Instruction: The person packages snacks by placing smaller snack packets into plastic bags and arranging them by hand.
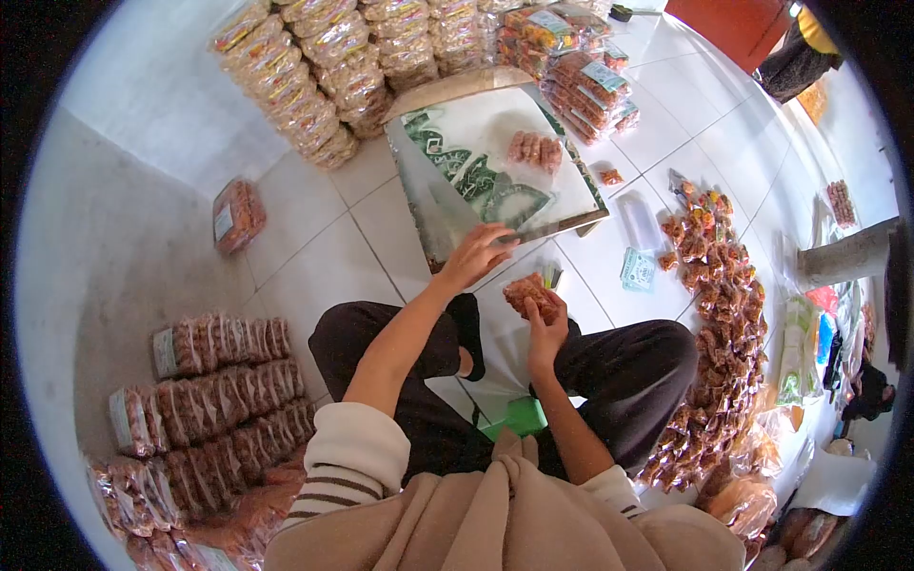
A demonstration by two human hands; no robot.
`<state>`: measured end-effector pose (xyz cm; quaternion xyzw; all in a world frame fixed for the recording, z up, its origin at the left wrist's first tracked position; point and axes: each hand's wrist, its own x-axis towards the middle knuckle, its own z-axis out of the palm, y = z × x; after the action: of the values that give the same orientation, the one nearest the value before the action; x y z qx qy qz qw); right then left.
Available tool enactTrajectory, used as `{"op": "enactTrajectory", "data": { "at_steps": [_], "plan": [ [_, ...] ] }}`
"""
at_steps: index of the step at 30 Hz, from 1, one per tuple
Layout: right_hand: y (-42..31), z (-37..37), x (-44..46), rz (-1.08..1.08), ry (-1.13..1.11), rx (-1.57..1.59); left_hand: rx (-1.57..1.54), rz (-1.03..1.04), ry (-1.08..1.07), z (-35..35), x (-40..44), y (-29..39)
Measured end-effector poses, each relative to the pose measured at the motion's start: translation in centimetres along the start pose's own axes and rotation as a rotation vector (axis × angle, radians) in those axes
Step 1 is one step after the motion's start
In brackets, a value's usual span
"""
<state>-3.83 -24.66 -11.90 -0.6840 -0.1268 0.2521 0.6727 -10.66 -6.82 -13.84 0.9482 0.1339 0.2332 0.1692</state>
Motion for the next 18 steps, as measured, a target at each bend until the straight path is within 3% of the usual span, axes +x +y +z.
{"op": "enactTrajectory", "data": {
  "at_steps": [3,6,8,13,18],
  "plan": [
    [-0.9,0.5,0.4,-0.024,-0.15,0.023,-0.127,-0.023,0.081,0.7,1.2,1.2],
    [-0.9,0.7,2.2,-0.047,-0.107,0.02,-0.303,-0.165,0.149,0.9,1.8,3.0],
    [-1.2,1.0,3.9,-0.152,0.059,-0.115,-0.43,-0.244,0.212,1.6,1.9,3.1],
    [-3.7,2.0,4.8,-0.181,0.216,-0.083,-0.463,-0.305,0.24,1.4,1.8,5.6],
    [-2.3,3.5,6.3,-0.209,0.168,-0.149,-0.481,-0.282,0.33,3.0,2.0,6.7]
  ]
}}
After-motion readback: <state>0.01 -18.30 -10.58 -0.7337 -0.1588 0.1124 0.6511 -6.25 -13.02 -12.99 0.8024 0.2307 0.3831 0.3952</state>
